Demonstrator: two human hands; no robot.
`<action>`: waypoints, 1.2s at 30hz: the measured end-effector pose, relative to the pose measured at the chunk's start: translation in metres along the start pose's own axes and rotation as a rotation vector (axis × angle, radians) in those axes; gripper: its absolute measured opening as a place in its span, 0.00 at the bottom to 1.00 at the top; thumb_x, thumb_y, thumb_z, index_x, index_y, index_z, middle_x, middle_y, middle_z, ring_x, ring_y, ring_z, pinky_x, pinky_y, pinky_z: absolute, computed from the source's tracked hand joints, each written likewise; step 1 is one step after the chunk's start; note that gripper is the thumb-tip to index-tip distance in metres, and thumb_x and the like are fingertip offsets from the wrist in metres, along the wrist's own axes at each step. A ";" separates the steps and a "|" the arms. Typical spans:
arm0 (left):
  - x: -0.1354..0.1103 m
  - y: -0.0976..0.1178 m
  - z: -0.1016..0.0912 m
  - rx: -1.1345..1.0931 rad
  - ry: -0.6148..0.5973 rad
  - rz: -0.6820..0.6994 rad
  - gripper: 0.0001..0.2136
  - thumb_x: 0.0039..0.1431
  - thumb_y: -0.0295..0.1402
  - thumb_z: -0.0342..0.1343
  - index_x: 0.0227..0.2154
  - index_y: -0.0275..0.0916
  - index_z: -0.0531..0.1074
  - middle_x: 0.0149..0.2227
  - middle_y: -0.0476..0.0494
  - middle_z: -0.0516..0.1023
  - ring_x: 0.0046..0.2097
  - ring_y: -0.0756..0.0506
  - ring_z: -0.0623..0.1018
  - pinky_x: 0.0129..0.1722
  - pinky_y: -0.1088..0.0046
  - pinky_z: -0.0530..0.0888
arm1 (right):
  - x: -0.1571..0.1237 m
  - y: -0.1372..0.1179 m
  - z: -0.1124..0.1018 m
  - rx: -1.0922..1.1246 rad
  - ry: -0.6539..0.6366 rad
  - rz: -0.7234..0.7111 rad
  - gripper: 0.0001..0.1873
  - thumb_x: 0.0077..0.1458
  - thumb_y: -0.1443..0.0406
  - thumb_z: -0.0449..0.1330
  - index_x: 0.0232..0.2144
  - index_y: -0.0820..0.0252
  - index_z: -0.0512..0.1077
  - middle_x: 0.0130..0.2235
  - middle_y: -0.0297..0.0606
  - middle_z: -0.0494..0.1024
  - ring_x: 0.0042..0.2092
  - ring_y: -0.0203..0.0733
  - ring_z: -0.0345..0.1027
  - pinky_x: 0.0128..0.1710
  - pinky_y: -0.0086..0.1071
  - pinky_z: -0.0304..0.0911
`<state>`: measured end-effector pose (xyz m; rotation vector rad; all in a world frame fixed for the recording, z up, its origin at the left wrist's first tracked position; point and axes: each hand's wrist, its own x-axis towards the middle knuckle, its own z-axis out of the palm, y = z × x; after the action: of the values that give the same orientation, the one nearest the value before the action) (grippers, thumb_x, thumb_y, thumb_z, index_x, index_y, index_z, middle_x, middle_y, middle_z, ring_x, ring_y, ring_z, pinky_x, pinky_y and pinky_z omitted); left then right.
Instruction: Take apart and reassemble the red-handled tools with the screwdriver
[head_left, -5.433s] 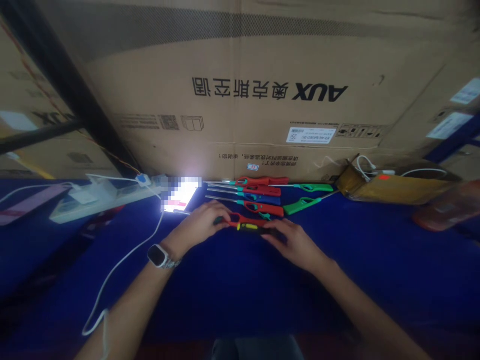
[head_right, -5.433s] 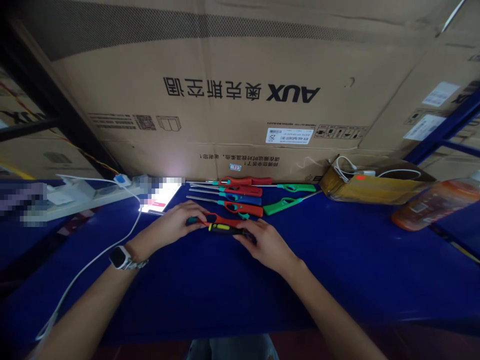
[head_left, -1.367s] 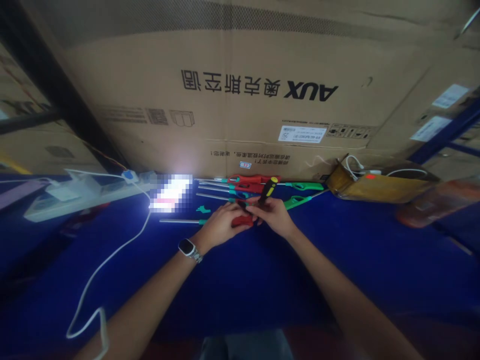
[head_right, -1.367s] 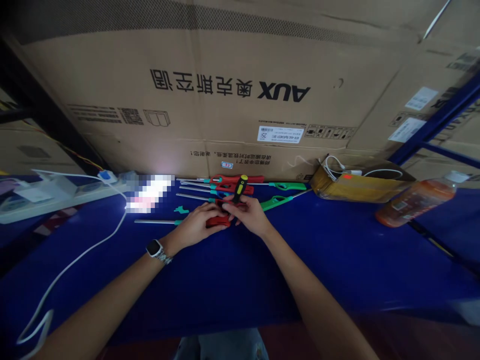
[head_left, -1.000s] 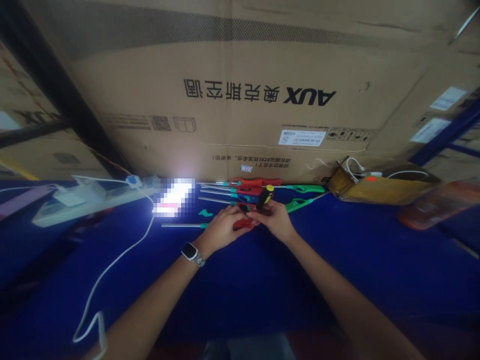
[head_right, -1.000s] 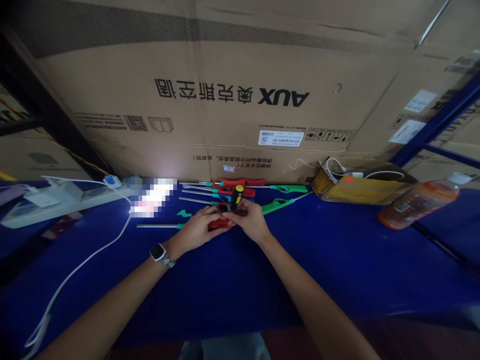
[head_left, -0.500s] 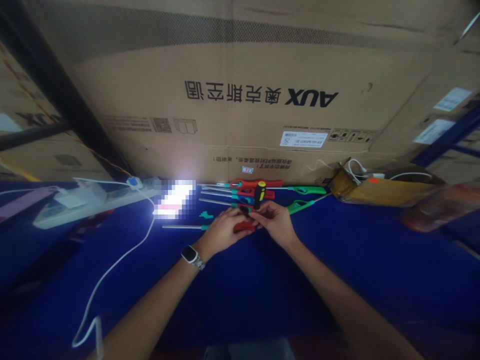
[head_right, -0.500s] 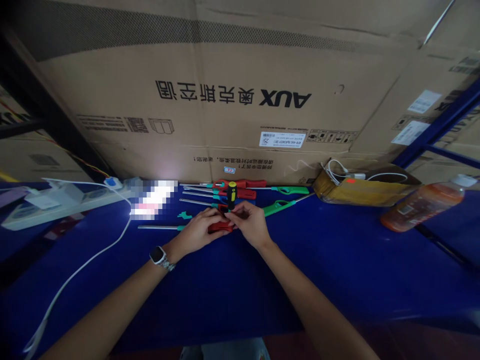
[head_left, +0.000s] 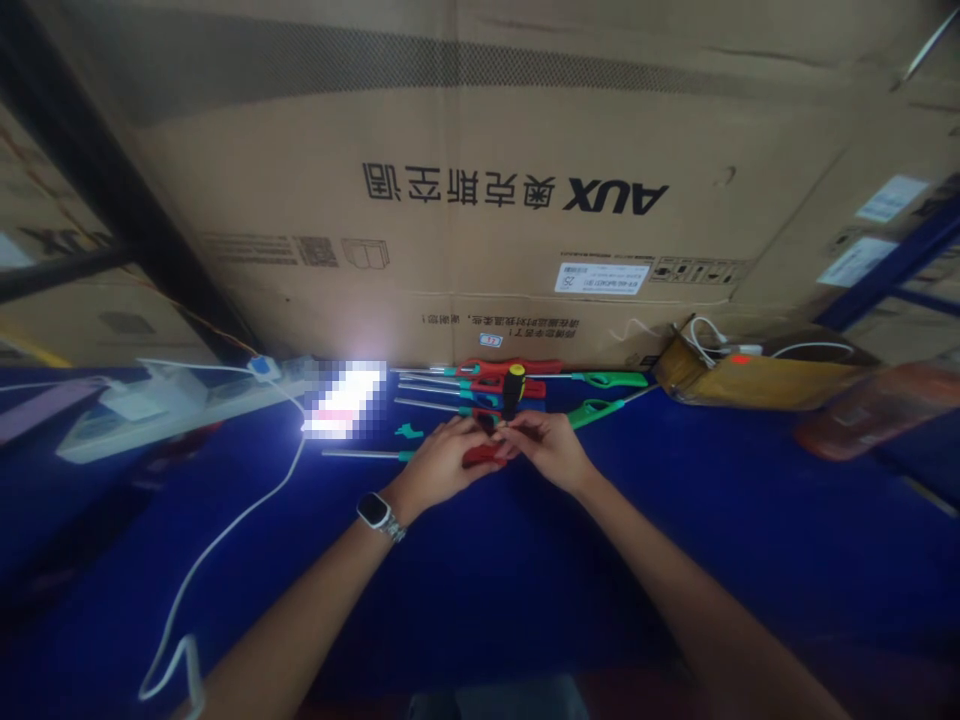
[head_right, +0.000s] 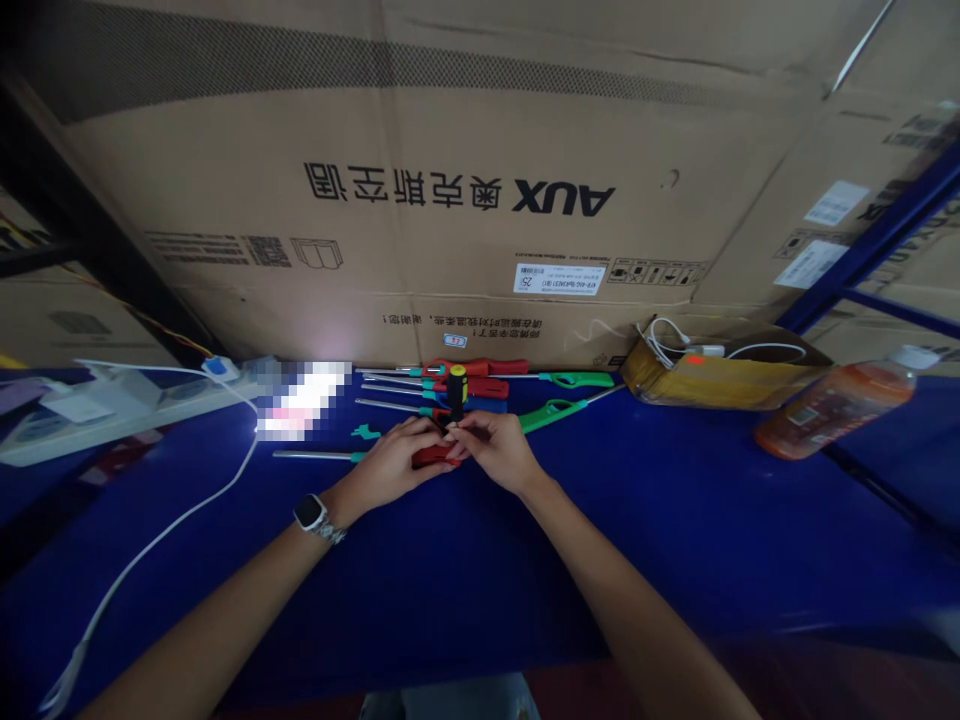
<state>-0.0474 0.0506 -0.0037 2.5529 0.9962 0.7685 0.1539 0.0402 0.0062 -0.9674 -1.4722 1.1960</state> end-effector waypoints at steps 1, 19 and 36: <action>0.000 0.000 0.000 0.004 -0.002 -0.006 0.09 0.61 0.40 0.63 0.41 0.43 0.77 0.45 0.44 0.77 0.49 0.41 0.75 0.52 0.60 0.72 | -0.001 0.000 0.000 -0.009 -0.013 0.001 0.20 0.48 0.49 0.70 0.31 0.61 0.77 0.30 0.38 0.83 0.28 0.40 0.79 0.30 0.32 0.77; -0.001 0.001 0.001 0.005 -0.009 -0.020 0.11 0.61 0.41 0.62 0.44 0.45 0.77 0.47 0.44 0.78 0.50 0.40 0.75 0.53 0.57 0.72 | -0.002 -0.006 0.005 0.017 0.194 0.010 0.22 0.42 0.51 0.74 0.22 0.59 0.71 0.22 0.37 0.81 0.24 0.41 0.77 0.29 0.33 0.75; -0.001 0.000 0.001 0.003 -0.001 0.001 0.09 0.61 0.40 0.62 0.43 0.44 0.77 0.47 0.44 0.78 0.50 0.40 0.76 0.52 0.58 0.73 | -0.003 -0.007 0.006 0.049 0.200 0.033 0.23 0.39 0.49 0.75 0.27 0.58 0.72 0.21 0.31 0.76 0.22 0.41 0.74 0.24 0.34 0.75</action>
<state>-0.0474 0.0505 -0.0049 2.5561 0.9965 0.7665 0.1485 0.0342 0.0121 -1.0500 -1.2684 1.1189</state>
